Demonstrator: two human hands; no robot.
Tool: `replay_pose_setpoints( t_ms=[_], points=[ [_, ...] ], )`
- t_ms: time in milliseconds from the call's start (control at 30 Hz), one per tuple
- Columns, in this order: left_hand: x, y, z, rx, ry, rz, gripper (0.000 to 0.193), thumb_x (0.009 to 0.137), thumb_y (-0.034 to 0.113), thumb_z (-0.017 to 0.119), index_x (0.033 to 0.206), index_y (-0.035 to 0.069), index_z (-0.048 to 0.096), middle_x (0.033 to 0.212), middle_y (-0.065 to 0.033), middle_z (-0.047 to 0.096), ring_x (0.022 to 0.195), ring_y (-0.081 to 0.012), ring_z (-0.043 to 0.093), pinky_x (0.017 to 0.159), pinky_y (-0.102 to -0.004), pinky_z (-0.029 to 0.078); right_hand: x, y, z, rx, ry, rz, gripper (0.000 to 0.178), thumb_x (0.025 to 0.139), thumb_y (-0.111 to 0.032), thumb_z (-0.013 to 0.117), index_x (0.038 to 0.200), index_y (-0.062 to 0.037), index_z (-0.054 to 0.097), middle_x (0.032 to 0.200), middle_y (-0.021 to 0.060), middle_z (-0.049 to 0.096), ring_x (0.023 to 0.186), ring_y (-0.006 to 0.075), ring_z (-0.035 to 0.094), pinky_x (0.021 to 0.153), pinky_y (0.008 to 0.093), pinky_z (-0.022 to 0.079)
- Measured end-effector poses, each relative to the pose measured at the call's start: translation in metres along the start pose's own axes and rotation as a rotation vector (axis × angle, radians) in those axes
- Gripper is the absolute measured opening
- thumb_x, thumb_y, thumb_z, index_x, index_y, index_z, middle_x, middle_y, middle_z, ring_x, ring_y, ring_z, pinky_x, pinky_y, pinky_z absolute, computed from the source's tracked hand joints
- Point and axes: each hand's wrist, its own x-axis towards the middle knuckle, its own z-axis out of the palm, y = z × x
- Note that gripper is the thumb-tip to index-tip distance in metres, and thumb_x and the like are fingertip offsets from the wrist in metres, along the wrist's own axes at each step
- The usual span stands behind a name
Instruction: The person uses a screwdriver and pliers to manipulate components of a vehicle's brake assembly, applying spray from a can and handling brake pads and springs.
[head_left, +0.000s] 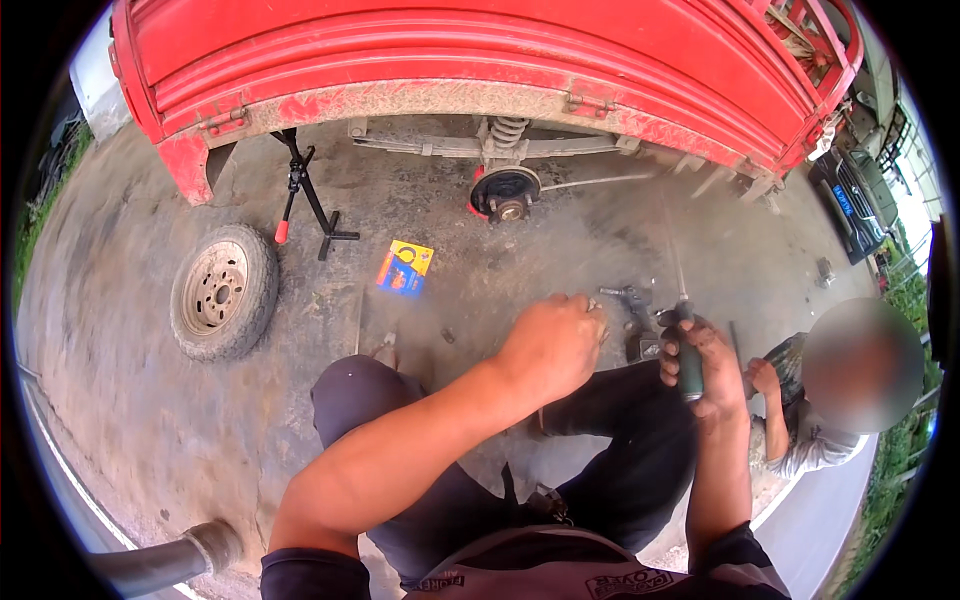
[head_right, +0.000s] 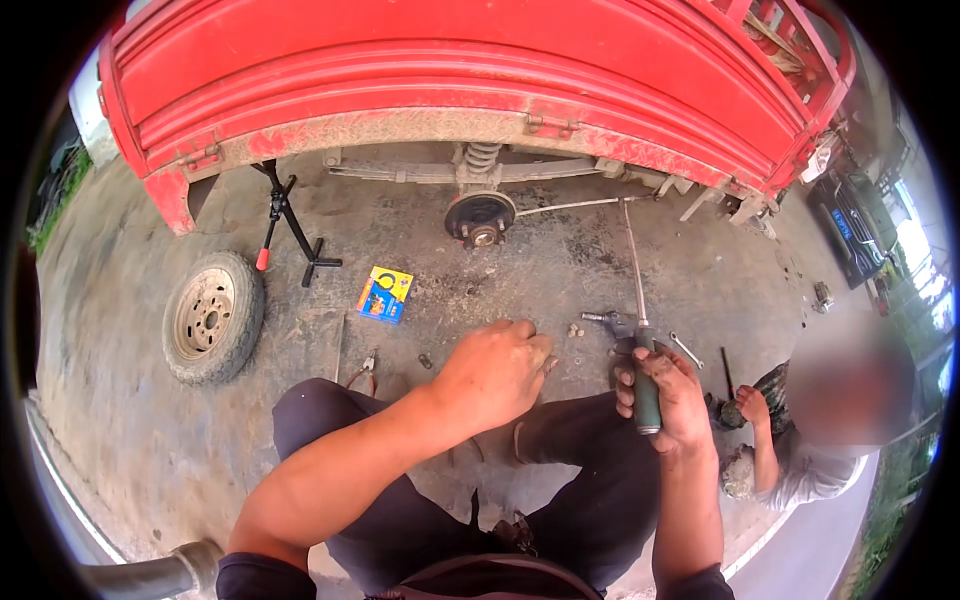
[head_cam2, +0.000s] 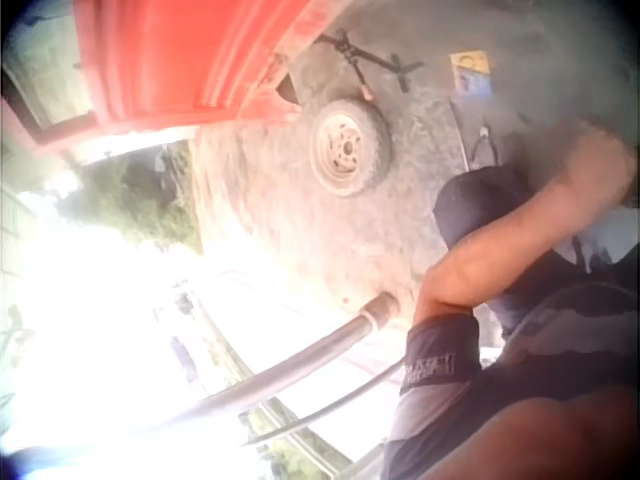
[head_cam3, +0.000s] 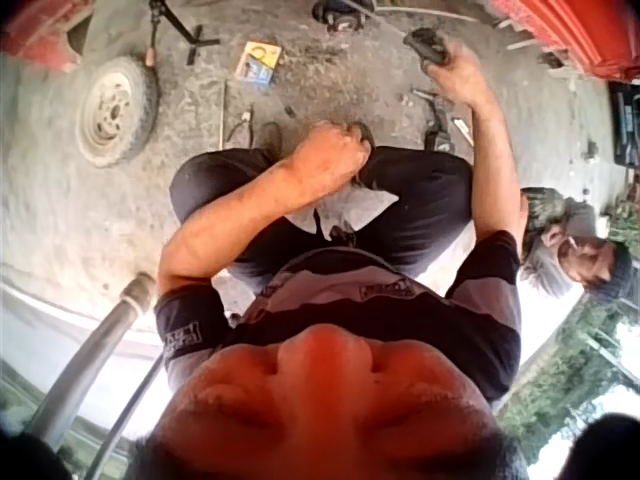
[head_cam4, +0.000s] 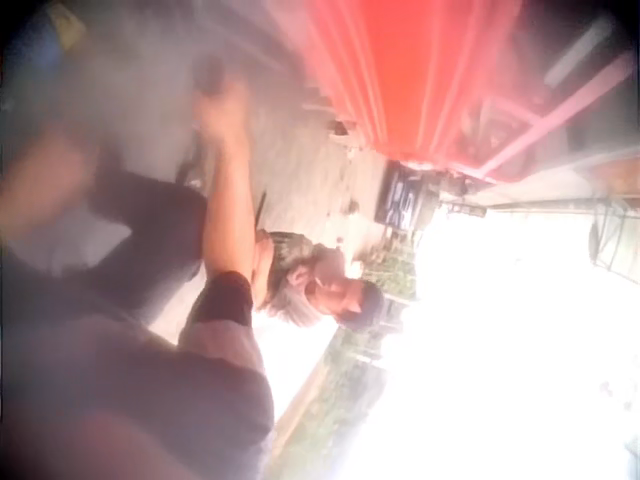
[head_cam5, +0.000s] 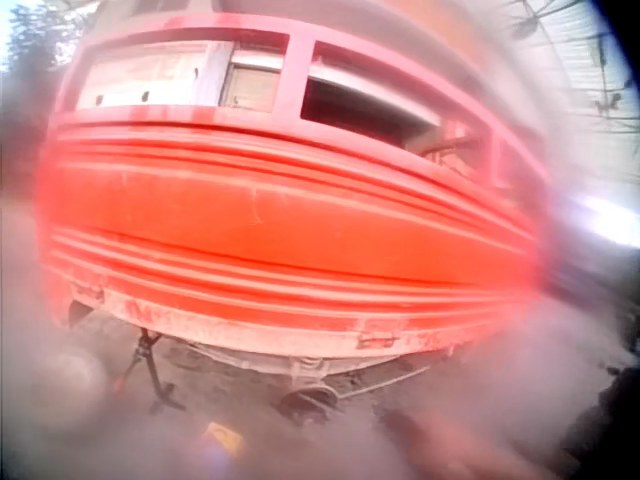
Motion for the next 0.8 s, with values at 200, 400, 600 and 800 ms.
replay_pose_setpoints(
  t_ms=[200, 400, 600, 800],
  points=[
    [-0.009, 0.001, -0.014, 0.08, -0.076, 0.073, 0.011, 0.084, 0.014, 0.068, 0.085, 0.004, 0.065, 0.082, -0.0139, 0.064, 0.082, -0.0331, 0.068, 0.072, -0.0452, 0.056, 0.019, -0.052, -0.015, -0.78, 0.009, -0.093, 0.036, 0.098, -0.011, 0.064, 0.13, 0.002, 0.056, 0.089, 0.005, 0.061, 0.071, 0.0167, 0.06, 0.061, 0.0325, 0.052],
    [-0.024, -0.016, -0.014, 0.11, -0.249, 0.065, 0.009, 0.083, 0.012, 0.067, 0.087, 0.004, 0.065, 0.084, -0.0143, 0.067, 0.083, -0.0325, 0.068, 0.073, -0.0438, 0.055, 0.122, -0.035, -0.017, -1.319, -0.11, -0.2, 0.04, 0.085, -0.01, 0.07, 0.124, -0.002, 0.063, 0.088, 0.0107, 0.066, 0.078, 0.0198, 0.064, 0.071, 0.0359, 0.052],
    [-0.02, -0.023, -0.017, 0.169, -0.374, 0.052, 0.013, 0.077, 0.012, 0.068, 0.088, 0.004, 0.068, 0.085, -0.0116, 0.068, 0.084, -0.0273, 0.069, 0.072, -0.04, 0.055, 0.218, -0.034, 0.038, -1.274, -0.149, -0.544, 0.035, 0.08, -0.01, 0.074, 0.113, 0.0002, 0.069, 0.087, 0.0139, 0.072, 0.077, 0.0263, 0.069, 0.076, 0.0377, 0.056],
    [-0.005, -0.028, -0.019, 0.114, -0.29, 0.075, 0.013, 0.077, 0.014, 0.067, 0.085, 0.004, 0.07, 0.08, -0.0107, 0.067, 0.078, -0.0249, 0.067, 0.069, -0.0374, 0.054, 0.252, -0.02, 0.09, -1.2, -0.088, -0.653, 0.028, 0.081, -0.008, 0.08, 0.106, -0.0012, 0.07, 0.091, 0.0131, 0.075, 0.08, 0.0177, 0.07, 0.076, 0.0337, 0.055]
  ],
)
